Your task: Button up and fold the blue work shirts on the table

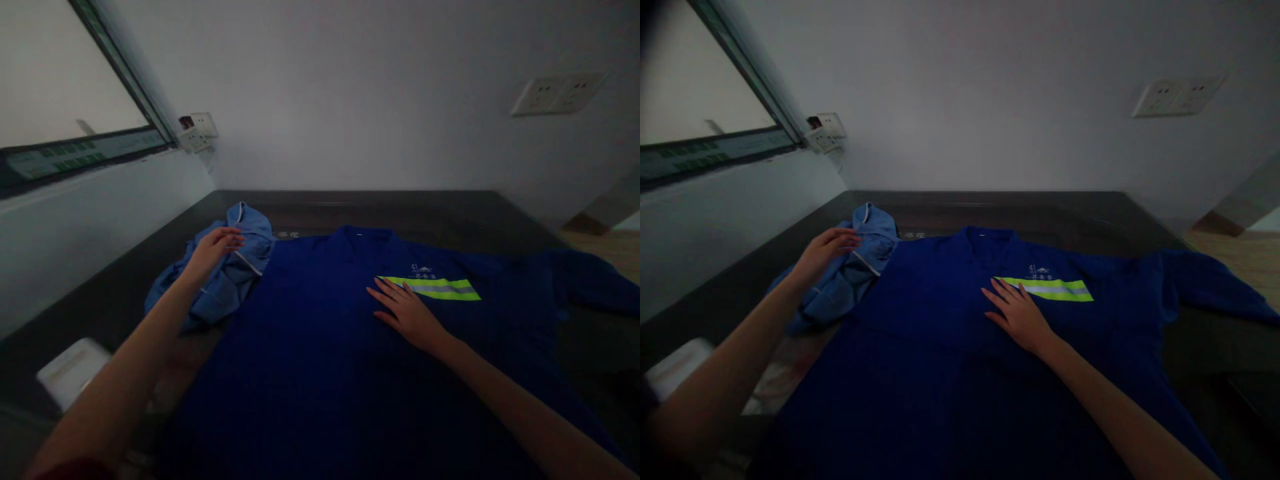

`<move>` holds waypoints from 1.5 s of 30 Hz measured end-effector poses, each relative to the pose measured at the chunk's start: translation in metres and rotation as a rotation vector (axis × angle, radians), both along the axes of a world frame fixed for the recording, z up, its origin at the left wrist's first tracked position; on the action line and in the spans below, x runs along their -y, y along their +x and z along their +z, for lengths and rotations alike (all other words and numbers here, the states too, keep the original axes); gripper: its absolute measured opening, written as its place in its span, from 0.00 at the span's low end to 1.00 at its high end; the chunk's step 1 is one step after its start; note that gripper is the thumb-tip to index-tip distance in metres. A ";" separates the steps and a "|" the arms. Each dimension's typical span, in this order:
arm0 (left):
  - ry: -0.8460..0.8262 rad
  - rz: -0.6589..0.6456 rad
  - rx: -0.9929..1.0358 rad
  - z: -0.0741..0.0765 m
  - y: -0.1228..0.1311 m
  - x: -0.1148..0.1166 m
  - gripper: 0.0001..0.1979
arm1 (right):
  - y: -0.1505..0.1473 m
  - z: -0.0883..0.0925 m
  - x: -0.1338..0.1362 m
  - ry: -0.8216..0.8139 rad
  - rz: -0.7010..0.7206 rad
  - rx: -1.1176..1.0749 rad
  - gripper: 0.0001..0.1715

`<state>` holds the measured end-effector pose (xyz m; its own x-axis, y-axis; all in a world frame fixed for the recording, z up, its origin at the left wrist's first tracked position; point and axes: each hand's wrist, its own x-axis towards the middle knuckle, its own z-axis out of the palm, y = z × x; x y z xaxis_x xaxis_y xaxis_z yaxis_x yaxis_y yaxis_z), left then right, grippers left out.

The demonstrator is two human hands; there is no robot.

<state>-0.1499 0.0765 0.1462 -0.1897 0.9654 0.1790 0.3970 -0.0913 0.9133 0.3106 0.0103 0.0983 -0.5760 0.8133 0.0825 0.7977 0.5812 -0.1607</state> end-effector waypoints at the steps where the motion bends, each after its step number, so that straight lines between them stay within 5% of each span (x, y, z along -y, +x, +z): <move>1: -0.063 -0.061 -0.093 0.004 -0.009 0.015 0.20 | -0.002 0.000 0.000 -0.004 -0.004 -0.007 0.33; 5: -0.297 -0.353 -0.428 0.001 -0.022 0.073 0.23 | -0.021 0.009 -0.005 -0.026 0.016 -0.055 0.33; 8: -0.331 -0.425 -0.622 -0.011 -0.014 0.102 0.24 | -0.052 0.023 -0.018 -0.018 0.082 -0.088 0.31; 13: -0.344 -0.221 -0.879 -0.027 0.018 0.117 0.13 | -0.132 0.041 -0.068 -0.024 0.210 -0.178 0.23; 19: -0.336 -0.021 -0.927 -0.039 0.036 0.123 0.06 | -0.229 0.032 -0.135 -0.150 -0.012 -0.185 0.19; 23: -0.320 0.018 -0.818 -0.046 0.034 0.126 0.05 | -0.266 0.019 -0.154 -0.161 -0.100 -0.191 0.19; 30: -0.212 0.000 -0.733 -0.059 0.030 0.128 0.04 | -0.282 0.002 -0.146 -0.118 -0.132 -0.192 0.17; 36: -0.157 -0.003 -0.704 -0.058 0.030 0.127 0.04 | -0.281 0.004 -0.142 -0.056 -0.081 -0.217 0.16; 45: -0.126 -0.076 -0.699 -0.053 0.031 0.123 0.05 | -0.306 0.003 -0.173 -0.155 -0.205 -0.209 0.15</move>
